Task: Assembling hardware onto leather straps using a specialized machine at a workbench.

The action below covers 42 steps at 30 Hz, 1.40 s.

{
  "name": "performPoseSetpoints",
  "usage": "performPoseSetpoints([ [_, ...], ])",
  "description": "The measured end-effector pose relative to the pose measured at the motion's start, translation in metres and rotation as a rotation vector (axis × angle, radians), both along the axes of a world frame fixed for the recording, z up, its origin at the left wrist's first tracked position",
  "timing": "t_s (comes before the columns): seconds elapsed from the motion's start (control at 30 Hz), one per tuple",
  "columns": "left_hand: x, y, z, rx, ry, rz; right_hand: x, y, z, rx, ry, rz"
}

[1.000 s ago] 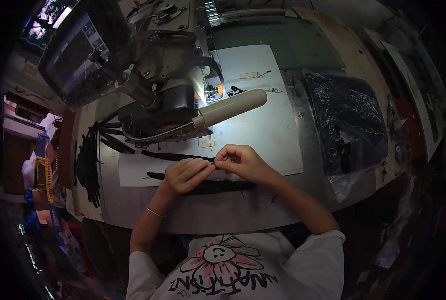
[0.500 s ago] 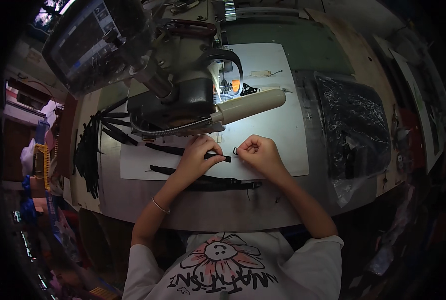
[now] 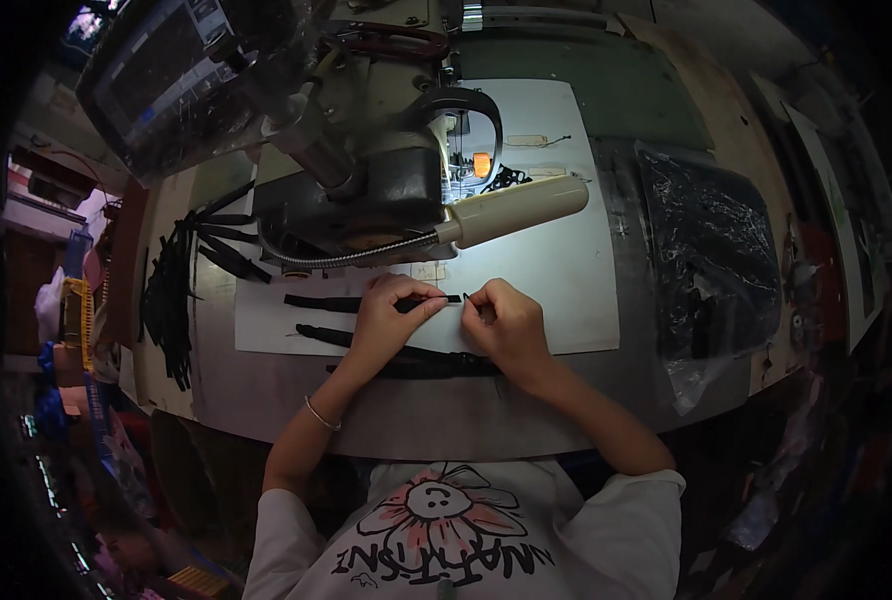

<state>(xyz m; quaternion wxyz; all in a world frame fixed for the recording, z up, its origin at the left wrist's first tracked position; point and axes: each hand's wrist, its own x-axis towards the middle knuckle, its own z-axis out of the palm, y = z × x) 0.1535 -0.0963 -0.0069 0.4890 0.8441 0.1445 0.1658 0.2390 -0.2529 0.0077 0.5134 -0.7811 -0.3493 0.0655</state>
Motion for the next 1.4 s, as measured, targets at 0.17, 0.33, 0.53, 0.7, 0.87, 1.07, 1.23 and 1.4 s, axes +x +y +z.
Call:
performPoseSetpoints([
  [0.17,0.001,-0.002,0.004,0.135,-0.071,-0.019,-0.005,0.005,-0.005,0.015,-0.170,-0.003],
  [0.33,0.000,-0.003,0.000,0.154,-0.142,-0.060,-0.007,0.006,-0.010,0.036,-0.309,0.027],
  [0.53,0.000,-0.006,0.001,0.119,-0.145,0.006,-0.007,0.008,-0.011,0.069,-0.269,0.036],
  [0.7,-0.001,-0.006,0.000,0.170,-0.156,-0.029,-0.004,0.008,-0.011,0.094,-0.181,0.035],
  [0.87,-0.002,-0.009,0.001,0.186,-0.156,0.019,-0.005,0.009,-0.013,0.126,-0.177,0.052],
  [1.07,-0.001,-0.011,0.002,0.241,-0.153,0.089,-0.005,0.008,-0.012,0.151,-0.053,0.035],
  [1.23,-0.001,-0.011,0.006,0.293,-0.159,0.048,-0.004,0.007,-0.013,0.155,0.046,0.015],
  [1.4,-0.002,-0.011,0.005,0.388,-0.173,0.092,-0.002,0.007,-0.013,0.152,0.010,0.013],
])
